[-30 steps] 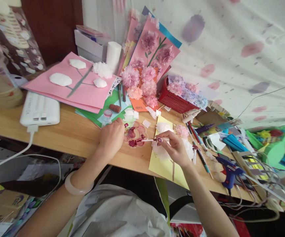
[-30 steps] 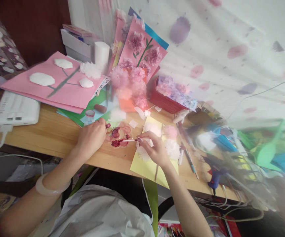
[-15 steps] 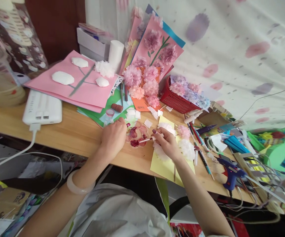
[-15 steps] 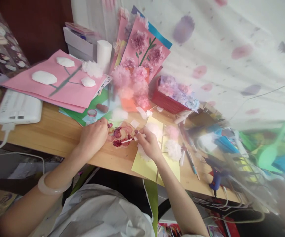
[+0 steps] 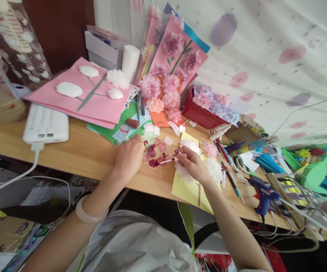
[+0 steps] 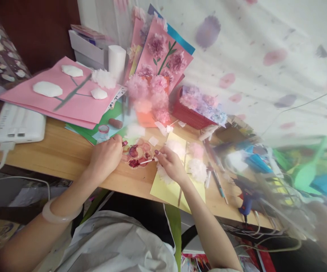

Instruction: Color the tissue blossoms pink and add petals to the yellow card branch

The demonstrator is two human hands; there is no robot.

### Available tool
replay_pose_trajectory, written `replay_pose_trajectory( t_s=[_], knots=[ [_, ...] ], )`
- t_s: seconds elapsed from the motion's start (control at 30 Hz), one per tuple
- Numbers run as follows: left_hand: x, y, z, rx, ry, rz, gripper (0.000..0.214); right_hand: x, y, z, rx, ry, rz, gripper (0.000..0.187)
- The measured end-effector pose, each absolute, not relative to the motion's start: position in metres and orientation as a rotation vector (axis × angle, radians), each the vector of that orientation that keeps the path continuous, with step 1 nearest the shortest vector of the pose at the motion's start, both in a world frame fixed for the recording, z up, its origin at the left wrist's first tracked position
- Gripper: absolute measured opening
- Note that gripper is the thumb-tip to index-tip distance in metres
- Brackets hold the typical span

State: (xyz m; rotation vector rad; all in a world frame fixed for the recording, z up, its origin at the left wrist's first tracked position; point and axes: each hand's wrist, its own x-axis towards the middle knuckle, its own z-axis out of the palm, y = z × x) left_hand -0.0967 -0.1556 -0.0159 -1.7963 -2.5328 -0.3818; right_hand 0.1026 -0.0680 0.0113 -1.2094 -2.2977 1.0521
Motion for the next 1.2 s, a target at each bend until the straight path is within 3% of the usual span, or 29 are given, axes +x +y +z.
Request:
replay_pose_trajectory(
  t_s=[0.47,0.77,1.2],
  knots=[
    [-0.096,-0.155,-0.016,-1.803,-2.548,-0.368,0.031,0.115,-0.062,0.018,-1.219,-2.178,1.05,0.036],
    [-0.104,-0.157,-0.014,-1.771,-2.597,-0.54,0.026,0.133,-0.066,0.029,-0.917,-1.853,1.162,0.018],
    [-0.063,-0.179,0.0,-1.922,-2.247,-0.975,0.02,0.151,-0.115,0.039,-0.63,-2.007,0.742,0.012]
  ],
)
